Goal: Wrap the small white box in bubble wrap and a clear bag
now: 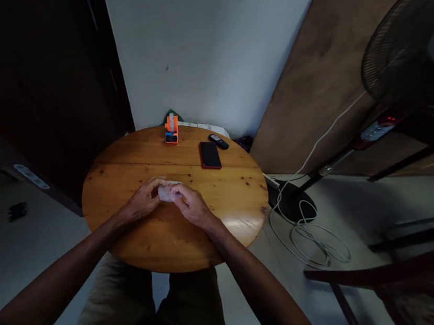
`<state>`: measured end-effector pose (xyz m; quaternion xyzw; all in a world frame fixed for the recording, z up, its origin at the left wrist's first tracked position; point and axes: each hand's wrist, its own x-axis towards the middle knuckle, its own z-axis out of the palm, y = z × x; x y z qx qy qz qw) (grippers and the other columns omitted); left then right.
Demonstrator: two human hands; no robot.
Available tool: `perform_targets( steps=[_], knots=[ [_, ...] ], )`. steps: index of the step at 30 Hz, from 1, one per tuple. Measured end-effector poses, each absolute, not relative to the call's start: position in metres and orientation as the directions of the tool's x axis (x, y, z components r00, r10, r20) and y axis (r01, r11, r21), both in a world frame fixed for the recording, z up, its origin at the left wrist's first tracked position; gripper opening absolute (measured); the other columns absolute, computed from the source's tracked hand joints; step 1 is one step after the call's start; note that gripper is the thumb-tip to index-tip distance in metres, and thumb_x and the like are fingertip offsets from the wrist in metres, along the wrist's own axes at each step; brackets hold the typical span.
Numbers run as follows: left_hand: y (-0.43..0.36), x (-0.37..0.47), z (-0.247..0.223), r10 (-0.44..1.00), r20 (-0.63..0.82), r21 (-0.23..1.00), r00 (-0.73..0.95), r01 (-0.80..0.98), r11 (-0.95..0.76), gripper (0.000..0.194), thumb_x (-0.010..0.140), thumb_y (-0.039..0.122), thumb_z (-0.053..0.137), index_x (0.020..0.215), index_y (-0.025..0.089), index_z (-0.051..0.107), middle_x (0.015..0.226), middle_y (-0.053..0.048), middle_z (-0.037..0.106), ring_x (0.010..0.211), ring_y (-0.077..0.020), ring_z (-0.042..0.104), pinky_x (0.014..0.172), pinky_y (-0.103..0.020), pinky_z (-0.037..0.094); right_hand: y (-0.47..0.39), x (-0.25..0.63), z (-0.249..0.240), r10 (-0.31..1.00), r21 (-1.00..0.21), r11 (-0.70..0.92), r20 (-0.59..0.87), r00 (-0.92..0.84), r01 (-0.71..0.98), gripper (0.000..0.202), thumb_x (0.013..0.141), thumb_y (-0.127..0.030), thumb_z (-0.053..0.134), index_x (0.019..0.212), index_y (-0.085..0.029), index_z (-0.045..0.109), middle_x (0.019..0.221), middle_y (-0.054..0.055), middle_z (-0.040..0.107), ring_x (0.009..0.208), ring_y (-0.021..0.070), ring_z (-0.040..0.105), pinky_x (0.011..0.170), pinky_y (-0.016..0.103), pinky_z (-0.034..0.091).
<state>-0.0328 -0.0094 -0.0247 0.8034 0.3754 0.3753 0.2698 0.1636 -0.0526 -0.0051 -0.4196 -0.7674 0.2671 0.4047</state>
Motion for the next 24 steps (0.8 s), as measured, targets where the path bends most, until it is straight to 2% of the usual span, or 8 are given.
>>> perform_targets(
  steps=[3, 6, 12, 14, 16, 19, 22, 24],
  knots=[
    [-0.016, -0.041, -0.026, 0.786, 0.389, 0.681, 0.482, 0.425, -0.597, 0.046, 0.071, 0.015, 0.064, 0.117, 0.021, 0.061, 0.137, -0.012, 0.059, 0.134, -0.0282, 0.051, 0.112, -0.047, 0.042, -0.052, 0.164, -0.008, 0.849, -0.741, 0.522, 0.408, -0.336, 0.421, 0.009, 0.091, -0.029, 0.053, 0.092, -0.024, 0.061, 0.103, 0.005, 0.07, 0.096, 0.0208, 0.064, 0.09, 0.033, 0.046],
    [-0.019, -0.038, -0.03, 0.79, 0.404, 0.665, 0.462, 0.444, -0.6, 0.044, 0.074, 0.02, 0.067, 0.117, 0.022, 0.06, 0.141, -0.013, 0.058, 0.137, -0.029, 0.049, 0.113, -0.05, 0.04, -0.052, 0.165, -0.011, 0.843, -0.738, 0.532, 0.42, -0.336, 0.414, 0.009, 0.092, -0.028, 0.053, 0.093, -0.025, 0.061, 0.106, 0.006, 0.071, 0.101, 0.0214, 0.065, 0.092, 0.034, 0.047],
    [-0.013, -0.023, -0.036, 0.826, 0.405, 0.749, 0.393, 0.376, -0.546, 0.028, 0.077, 0.021, 0.065, 0.105, 0.021, 0.062, 0.116, -0.009, 0.069, 0.11, -0.0239, 0.064, 0.095, -0.04, 0.051, -0.054, 0.161, -0.014, 0.847, -0.767, 0.524, 0.425, -0.318, 0.37, 0.009, 0.091, -0.029, 0.052, 0.094, -0.025, 0.06, 0.115, 0.007, 0.07, 0.112, 0.0233, 0.063, 0.097, 0.037, 0.045],
    [-0.011, -0.022, -0.034, 0.849, 0.382, 0.791, 0.364, 0.346, -0.504, 0.026, 0.075, 0.023, 0.067, 0.101, 0.021, 0.064, 0.107, -0.007, 0.069, 0.101, -0.0223, 0.064, 0.089, -0.037, 0.052, -0.052, 0.16, -0.011, 0.863, -0.791, 0.498, 0.412, -0.294, 0.355, 0.008, 0.09, -0.029, 0.053, 0.092, -0.025, 0.059, 0.109, 0.006, 0.07, 0.106, 0.0224, 0.063, 0.094, 0.036, 0.046],
    [-0.009, -0.022, -0.027, 0.884, 0.31, 0.849, 0.351, 0.317, -0.423, 0.027, 0.073, 0.027, 0.069, 0.098, 0.02, 0.065, 0.097, -0.004, 0.069, 0.089, -0.0197, 0.064, 0.081, -0.032, 0.052, -0.048, 0.161, -0.004, 0.886, -0.817, 0.456, 0.381, -0.263, 0.354, 0.009, 0.089, -0.031, 0.054, 0.089, -0.024, 0.059, 0.094, 0.003, 0.067, 0.09, 0.0195, 0.062, 0.085, 0.032, 0.047],
    [-0.005, -0.022, -0.012, 0.927, 0.108, 0.926, 0.359, 0.304, -0.226, 0.031, 0.07, 0.038, 0.07, 0.094, 0.018, 0.066, 0.086, 0.0, 0.068, 0.077, -0.017, 0.062, 0.071, -0.028, 0.049, -0.035, 0.166, 0.009, 0.92, -0.87, 0.369, 0.29, -0.265, 0.328, 0.012, 0.087, -0.034, 0.058, 0.085, -0.022, 0.058, 0.079, -0.001, 0.059, 0.074, 0.0152, 0.055, 0.072, 0.028, 0.044],
    [0.002, -0.021, 0.001, 0.94, -0.022, 0.923, 0.342, 0.368, -0.112, 0.035, 0.072, 0.043, 0.066, 0.094, 0.017, 0.07, 0.085, -0.001, 0.071, 0.076, -0.0185, 0.063, 0.067, -0.027, 0.048, -0.019, 0.171, 0.018, 0.91, -0.948, 0.239, 0.143, -0.388, 0.212, 0.023, 0.078, -0.036, 0.07, 0.093, -0.022, 0.058, 0.083, -0.003, 0.061, 0.076, 0.0138, 0.056, 0.072, 0.026, 0.046],
    [0.008, -0.02, 0.006, 0.95, -0.036, 0.88, 0.31, 0.46, -0.117, 0.033, 0.075, 0.041, 0.06, 0.095, 0.017, 0.073, 0.084, -0.002, 0.072, 0.076, -0.0195, 0.063, 0.063, -0.027, 0.046, -0.009, 0.172, 0.019, 0.881, -0.98, 0.146, 0.068, -0.468, 0.132, 0.043, 0.068, -0.031, 0.079, 0.105, -0.023, 0.058, 0.095, -0.002, 0.066, 0.084, 0.0142, 0.06, 0.078, 0.027, 0.049]
  ],
)
